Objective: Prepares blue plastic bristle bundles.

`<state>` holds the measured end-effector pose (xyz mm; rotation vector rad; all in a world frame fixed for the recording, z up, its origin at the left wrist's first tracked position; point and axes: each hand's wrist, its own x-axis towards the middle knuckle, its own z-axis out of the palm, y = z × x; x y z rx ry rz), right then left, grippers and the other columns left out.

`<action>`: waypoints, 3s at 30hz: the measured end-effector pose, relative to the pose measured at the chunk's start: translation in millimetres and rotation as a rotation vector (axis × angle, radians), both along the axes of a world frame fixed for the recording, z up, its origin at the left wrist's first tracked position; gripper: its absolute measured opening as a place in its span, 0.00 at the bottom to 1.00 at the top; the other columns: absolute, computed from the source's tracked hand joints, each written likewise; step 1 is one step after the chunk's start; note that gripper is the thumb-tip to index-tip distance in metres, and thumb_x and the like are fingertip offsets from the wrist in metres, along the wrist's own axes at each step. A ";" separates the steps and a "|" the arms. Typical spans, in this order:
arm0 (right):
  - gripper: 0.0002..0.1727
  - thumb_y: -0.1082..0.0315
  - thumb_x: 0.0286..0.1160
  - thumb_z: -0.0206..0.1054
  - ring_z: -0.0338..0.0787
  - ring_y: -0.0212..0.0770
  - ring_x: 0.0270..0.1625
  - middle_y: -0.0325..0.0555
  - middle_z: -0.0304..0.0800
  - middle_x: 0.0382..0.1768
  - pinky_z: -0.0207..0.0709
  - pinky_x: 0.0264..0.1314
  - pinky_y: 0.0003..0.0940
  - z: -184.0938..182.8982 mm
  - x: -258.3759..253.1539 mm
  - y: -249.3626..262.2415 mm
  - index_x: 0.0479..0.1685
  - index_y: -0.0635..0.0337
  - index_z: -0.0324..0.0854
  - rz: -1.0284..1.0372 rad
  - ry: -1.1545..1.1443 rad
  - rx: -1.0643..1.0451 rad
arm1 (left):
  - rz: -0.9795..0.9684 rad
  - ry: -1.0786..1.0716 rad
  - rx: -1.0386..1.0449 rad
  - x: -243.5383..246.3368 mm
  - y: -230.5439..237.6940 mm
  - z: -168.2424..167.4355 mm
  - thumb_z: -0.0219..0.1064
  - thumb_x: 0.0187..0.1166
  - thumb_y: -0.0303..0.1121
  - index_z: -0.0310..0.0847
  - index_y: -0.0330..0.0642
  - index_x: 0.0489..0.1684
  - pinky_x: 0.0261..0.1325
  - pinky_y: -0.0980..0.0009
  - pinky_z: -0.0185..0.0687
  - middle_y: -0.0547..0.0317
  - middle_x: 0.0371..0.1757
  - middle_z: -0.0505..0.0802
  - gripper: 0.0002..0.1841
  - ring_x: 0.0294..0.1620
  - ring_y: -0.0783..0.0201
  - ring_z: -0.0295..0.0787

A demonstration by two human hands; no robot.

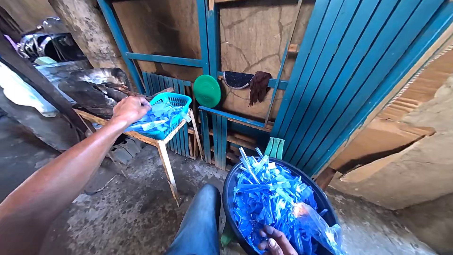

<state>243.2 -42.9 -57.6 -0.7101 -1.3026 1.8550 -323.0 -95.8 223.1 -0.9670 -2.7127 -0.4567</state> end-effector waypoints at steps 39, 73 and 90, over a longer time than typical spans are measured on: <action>0.14 0.67 0.85 0.59 0.93 0.41 0.35 0.51 0.94 0.47 0.88 0.30 0.32 4.8 -1.5 10.3 0.57 0.66 0.84 -0.190 -0.204 0.017 | -0.870 -0.154 -1.282 347.2 140.2 -309.4 0.73 0.77 0.46 0.84 0.29 0.56 0.69 0.34 0.73 0.34 0.63 0.89 0.25 0.68 0.35 0.83; 0.14 0.68 0.85 0.59 0.91 0.39 0.31 0.50 0.93 0.42 0.86 0.30 0.31 10.0 -13.0 9.0 0.57 0.67 0.84 -0.243 -0.232 0.077 | -1.140 -1.084 -0.399 312.1 121.2 -206.8 0.70 0.81 0.32 0.86 0.34 0.49 0.37 0.72 0.85 0.57 0.34 0.91 0.10 0.28 0.71 0.86; 0.24 0.61 0.84 0.63 0.94 0.43 0.44 0.51 0.94 0.44 0.89 0.53 0.39 3.0 6.1 25.4 0.68 0.71 0.78 -0.043 -0.130 0.156 | -1.028 -1.409 -0.351 316.0 117.8 -187.5 0.67 0.82 0.28 0.85 0.37 0.42 0.33 0.73 0.88 0.63 0.27 0.90 0.04 0.24 0.70 0.88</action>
